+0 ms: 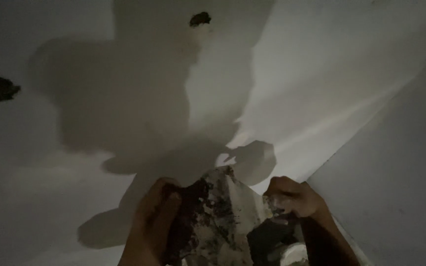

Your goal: The person scoops plaster from a bucket onto putty knives and applies it over holes in the wall with a putty knife.

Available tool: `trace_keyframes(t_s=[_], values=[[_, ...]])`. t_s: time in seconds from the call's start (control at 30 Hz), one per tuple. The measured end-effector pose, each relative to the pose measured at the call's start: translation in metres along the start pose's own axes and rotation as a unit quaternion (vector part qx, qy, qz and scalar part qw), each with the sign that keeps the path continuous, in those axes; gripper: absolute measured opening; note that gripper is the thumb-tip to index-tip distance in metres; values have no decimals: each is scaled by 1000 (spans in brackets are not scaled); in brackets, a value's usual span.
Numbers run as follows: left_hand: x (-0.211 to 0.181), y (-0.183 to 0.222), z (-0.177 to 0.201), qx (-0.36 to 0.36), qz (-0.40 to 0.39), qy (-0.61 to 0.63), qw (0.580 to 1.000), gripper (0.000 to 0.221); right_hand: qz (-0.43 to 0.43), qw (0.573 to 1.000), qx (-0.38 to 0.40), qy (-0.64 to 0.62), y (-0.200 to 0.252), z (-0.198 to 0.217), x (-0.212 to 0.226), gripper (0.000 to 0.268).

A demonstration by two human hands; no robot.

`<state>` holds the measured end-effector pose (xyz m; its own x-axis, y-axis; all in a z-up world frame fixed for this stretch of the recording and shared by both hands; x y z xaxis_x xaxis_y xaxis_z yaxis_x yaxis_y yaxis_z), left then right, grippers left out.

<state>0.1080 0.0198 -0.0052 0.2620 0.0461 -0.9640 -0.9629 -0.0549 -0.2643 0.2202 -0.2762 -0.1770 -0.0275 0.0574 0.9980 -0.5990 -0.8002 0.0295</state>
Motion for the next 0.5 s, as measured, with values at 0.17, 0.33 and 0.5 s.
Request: trace_keyframes(t_s=[0.17, 0.33, 0.5], values=[[35, 16, 12, -90, 148, 69, 982, 19, -179, 951, -72, 243, 8, 21, -42, 24], [40, 5, 20, -83, 75, 38, 993, 21, -158, 968, -191, -46, 32, 56, -64, 28], [37, -2, 35, -153, -4, -82, 985, 21, -131, 950, -258, -118, 81, 42, -13, 47]])
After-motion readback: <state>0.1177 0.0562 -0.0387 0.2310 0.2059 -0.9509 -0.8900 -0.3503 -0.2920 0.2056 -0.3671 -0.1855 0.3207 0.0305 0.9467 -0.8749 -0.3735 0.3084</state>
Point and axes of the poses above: each hand's wrist, its own y-axis away from the middle knuckle, its own z-axis out of the back of the hand, x = y × z, the point moved 10 cm from there along -y, towards the middle knuckle, and after that the axes turned 15 degrees about -z, right-handed, at the moved point
